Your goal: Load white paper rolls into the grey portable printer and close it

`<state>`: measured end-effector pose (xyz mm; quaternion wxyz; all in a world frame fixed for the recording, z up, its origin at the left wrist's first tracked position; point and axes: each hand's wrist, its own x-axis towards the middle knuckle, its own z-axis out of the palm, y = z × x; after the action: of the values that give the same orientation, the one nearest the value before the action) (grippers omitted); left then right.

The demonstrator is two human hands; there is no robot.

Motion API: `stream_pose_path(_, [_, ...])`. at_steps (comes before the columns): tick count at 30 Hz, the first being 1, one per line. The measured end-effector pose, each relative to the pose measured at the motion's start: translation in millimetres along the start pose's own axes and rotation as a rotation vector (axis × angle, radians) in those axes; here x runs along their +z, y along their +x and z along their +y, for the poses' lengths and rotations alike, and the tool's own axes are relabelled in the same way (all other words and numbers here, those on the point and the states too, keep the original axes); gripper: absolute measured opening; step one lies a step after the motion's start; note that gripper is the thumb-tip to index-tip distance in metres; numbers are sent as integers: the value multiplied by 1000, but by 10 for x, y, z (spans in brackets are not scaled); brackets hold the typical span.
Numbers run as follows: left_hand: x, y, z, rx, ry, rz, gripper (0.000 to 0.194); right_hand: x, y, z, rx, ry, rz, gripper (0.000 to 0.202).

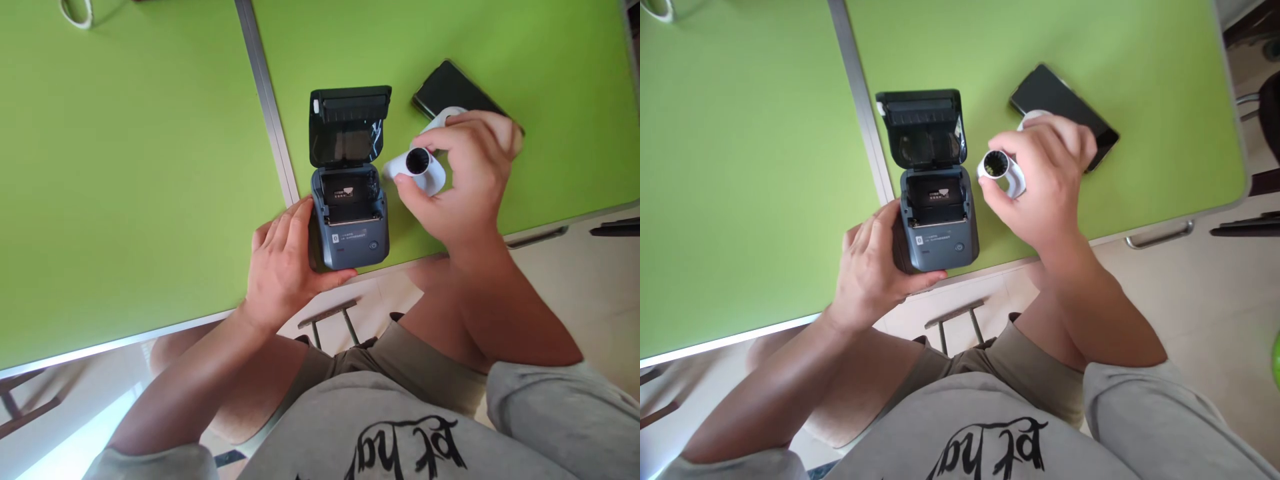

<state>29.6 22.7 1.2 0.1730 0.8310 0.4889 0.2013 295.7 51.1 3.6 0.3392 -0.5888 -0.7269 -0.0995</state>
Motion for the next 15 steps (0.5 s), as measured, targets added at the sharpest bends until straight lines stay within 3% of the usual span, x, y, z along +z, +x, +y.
stream_pose_path(5, [0,-7,-6,-21,-18,-11,110,-30,-84,-47,-49,186,-141,47])
stream_pose_path(15, [-6,-3,0,-13,-8,-8,108,92,-189,59,0,280,-175,36])
